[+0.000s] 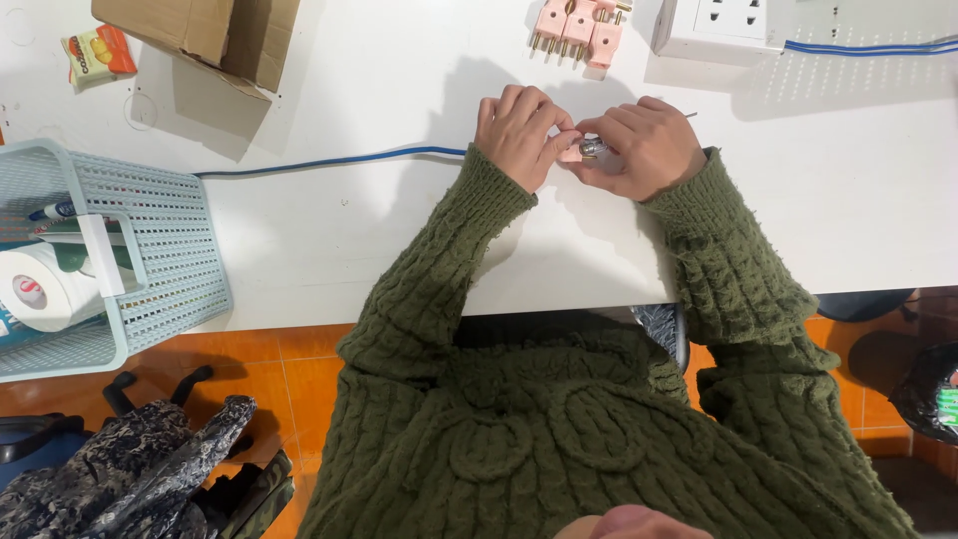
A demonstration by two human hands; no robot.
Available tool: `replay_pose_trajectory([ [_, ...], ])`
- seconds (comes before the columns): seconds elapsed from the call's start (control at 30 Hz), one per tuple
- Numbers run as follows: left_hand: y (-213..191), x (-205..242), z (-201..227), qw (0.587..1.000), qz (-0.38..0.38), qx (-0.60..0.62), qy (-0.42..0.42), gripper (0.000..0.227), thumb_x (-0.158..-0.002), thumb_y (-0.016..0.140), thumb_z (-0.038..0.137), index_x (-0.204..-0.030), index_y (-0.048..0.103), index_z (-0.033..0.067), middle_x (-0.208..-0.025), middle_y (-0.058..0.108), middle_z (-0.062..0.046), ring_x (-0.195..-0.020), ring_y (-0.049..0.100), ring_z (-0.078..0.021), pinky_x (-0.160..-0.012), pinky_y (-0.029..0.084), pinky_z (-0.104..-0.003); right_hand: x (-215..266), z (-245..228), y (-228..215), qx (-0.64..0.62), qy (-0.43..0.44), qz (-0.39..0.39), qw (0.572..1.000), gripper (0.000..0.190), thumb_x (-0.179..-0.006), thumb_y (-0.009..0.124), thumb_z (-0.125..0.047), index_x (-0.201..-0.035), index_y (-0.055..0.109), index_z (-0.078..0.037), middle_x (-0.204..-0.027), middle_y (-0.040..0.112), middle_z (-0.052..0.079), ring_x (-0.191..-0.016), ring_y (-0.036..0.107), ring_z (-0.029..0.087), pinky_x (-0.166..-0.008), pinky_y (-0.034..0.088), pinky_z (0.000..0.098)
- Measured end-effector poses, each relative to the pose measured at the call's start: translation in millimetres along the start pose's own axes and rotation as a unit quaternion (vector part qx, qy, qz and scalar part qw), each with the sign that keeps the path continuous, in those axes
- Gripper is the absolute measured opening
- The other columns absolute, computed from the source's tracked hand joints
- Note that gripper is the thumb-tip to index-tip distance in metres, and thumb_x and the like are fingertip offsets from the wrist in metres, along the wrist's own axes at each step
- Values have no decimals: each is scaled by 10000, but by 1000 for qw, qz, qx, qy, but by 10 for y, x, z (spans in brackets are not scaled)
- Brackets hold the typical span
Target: The person assembles electrical plugs by inserting wires into the terminals and tightening the screws with a screwdriver. They handle multiple pink plug units and a white socket, working on a white table.
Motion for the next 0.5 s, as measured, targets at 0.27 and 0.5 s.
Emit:
replay_pose_trajectory([
  [0.27, -44, -10, -74, 977, -113, 159, -92, 304, -1148, 589, 498, -1325, 659, 261, -1046, 855, 94, -1018, 788, -159, -931, 438, -399, -60, -40, -177, 14, -22, 53, 998, 429, -1155, 770, -536, -1135, 844, -114, -755, 687, -7, -639, 642, 167, -606, 473, 301],
  [0.5, -307, -126, 12, 923, -117, 346, -123, 239, -1178, 577, 387, -1306, 652, 200, -801, 791, 51, -662, 673, -119, -664, 532, -302, -153, -164, -395, -1, -31, 92, 995, 371, -1140, 864, -439, -1109, 842, -70, -734, 611, 7, -619, 556, 179, -609, 386, 313],
])
Point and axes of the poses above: each hand's wrist, its own x-axis away from the middle knuckle, its own y-axis out of the palm, z = x × y, the point moved 9 cm from there along -x, towards the middle knuckle
